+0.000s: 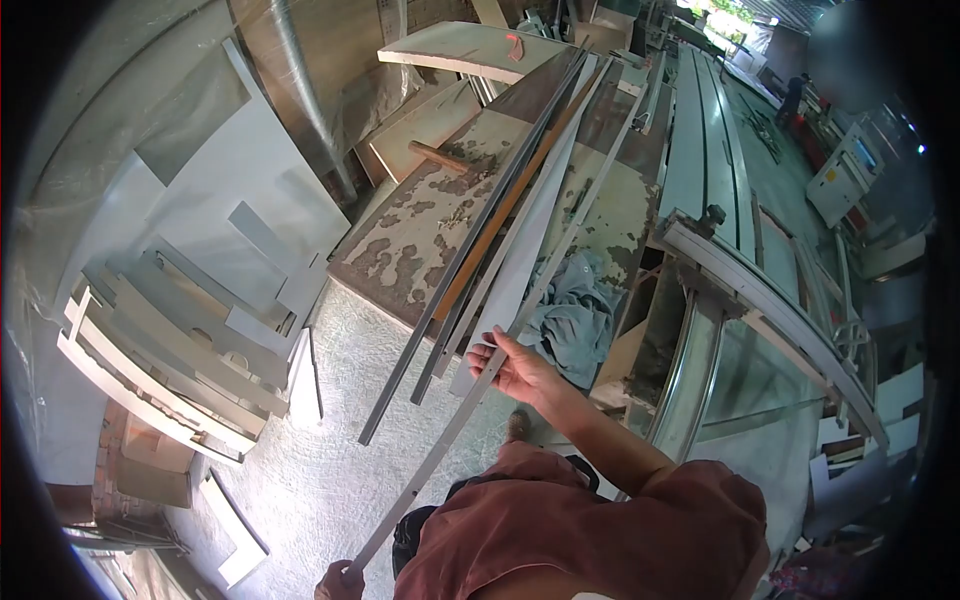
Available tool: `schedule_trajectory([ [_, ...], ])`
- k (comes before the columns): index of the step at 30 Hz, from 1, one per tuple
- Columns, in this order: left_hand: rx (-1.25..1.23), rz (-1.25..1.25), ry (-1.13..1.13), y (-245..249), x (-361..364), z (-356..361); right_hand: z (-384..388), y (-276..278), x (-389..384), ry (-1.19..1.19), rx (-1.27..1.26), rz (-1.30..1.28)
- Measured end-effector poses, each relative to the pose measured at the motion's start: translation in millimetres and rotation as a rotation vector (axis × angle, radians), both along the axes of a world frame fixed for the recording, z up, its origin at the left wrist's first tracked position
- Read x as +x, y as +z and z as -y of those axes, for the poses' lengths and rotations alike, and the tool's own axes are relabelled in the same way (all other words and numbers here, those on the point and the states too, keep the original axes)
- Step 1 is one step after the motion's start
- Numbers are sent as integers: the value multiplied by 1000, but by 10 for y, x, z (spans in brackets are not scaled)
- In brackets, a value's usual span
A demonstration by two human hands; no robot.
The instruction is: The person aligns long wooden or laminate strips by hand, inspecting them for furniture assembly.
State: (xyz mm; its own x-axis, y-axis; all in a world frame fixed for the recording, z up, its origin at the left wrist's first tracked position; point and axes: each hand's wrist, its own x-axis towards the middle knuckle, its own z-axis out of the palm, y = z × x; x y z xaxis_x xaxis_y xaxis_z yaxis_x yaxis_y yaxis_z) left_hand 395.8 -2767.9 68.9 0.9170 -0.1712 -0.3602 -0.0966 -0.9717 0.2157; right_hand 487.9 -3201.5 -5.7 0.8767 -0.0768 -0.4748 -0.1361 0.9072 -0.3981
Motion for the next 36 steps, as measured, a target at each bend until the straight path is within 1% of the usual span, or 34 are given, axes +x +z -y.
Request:
schedule_trajectory([
  [2,-36,26,9,-264,-32,-157,-45,-65,-32,-11,-14,6],
  [4,-72,49,16,-545,-52,-361,-137,-128,-75,57,54,68],
  [6,124,93,-136,-751,-53,-552,-234,-150,-118,85,46,52],
  [7,129,93,-134,-853,-85,-659,-285,-150,-146,116,39,33],
  [9,21,103,-172,-939,-122,-745,-347,-118,-212,140,26,15],
  [10,54,-78,14,-993,-138,-770,-359,-103,-238,180,13,28],
  [11,59,-77,16,-954,-134,-708,-362,-85,-252,221,-1,42],
  [13,28,-212,144,-880,-125,-551,-342,-81,-269,266,-21,19],
  [14,-37,-303,277,-756,-93,-402,-333,-98,-273,295,-36,24],
  [17,34,-325,248,-912,-144,-349,-263,-126,-249,330,-62,28],
  [18,-11,-220,241,-983,-194,-317,-230,-138,-237,333,-79,26],
  [19,-7,-220,242,-1039,-242,-285,-188,-164,-213,333,-74,27],
  [21,-95,-206,240,-1136,-289,-222,-67,-240,-120,327,-109,66],
  [22,-78,-271,190,-1187,-251,-211,-4,-271,-66,315,-114,43],
  [23,-76,-269,192,-1161,-237,-159,67,-281,-7,317,-113,45],
  [25,-115,-217,187,-1115,-190,-32,212,-268,116,329,-194,59],
  [29,-193,-118,195,-841,-36,489,488,-285,338,287,-215,4],
  [30,-202,-159,261,-542,14,785,553,-268,393,273,-210,-26],
  [31,-200,-160,273,-448,91,914,618,-302,432,285,-207,-27],
  [33,-148,-257,401,-350,146,1038,753,-386,498,272,-241,43],
  [34,-106,-116,250,-546,104,942,848,-377,533,286,-242,35],
  [35,-98,-123,265,-529,106,1005,937,-343,565,302,-232,29],
  [36,-66,-134,253,-473,181,1135,1032,-311,601,308,-286,22],
])
